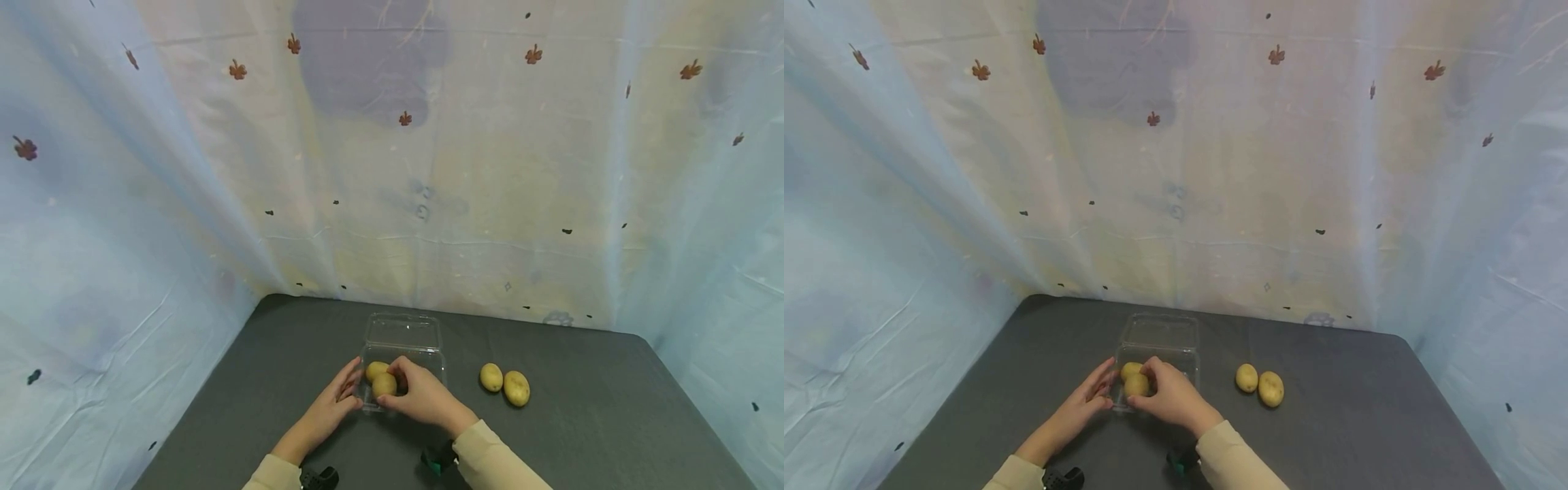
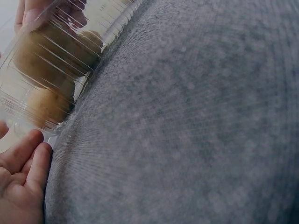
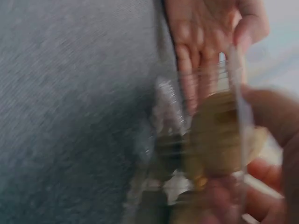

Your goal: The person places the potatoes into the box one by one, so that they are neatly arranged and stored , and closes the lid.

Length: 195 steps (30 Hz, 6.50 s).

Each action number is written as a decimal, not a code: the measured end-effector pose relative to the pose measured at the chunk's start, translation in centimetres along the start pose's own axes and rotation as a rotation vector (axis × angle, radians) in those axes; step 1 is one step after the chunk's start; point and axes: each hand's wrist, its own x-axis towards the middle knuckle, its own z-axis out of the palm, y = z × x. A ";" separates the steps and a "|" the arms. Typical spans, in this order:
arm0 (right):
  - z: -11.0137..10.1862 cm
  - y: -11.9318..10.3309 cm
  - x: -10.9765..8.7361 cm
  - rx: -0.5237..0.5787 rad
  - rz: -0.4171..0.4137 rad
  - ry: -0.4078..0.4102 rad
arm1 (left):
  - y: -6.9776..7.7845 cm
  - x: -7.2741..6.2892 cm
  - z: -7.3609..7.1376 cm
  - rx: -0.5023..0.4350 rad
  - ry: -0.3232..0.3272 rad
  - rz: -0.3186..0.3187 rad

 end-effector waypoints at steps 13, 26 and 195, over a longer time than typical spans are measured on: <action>-0.1 -0.5 -0.6 -0.065 0.079 0.025 | -0.3 0.1 0.1 0.007 0.000 0.020; 1.5 -1.0 0.2 0.056 0.067 0.062 | -0.2 0.0 -0.1 0.007 -0.017 0.017; -8.5 6.0 -10.2 -0.156 0.121 0.558 | 0.2 -0.2 0.3 -0.012 0.001 -0.002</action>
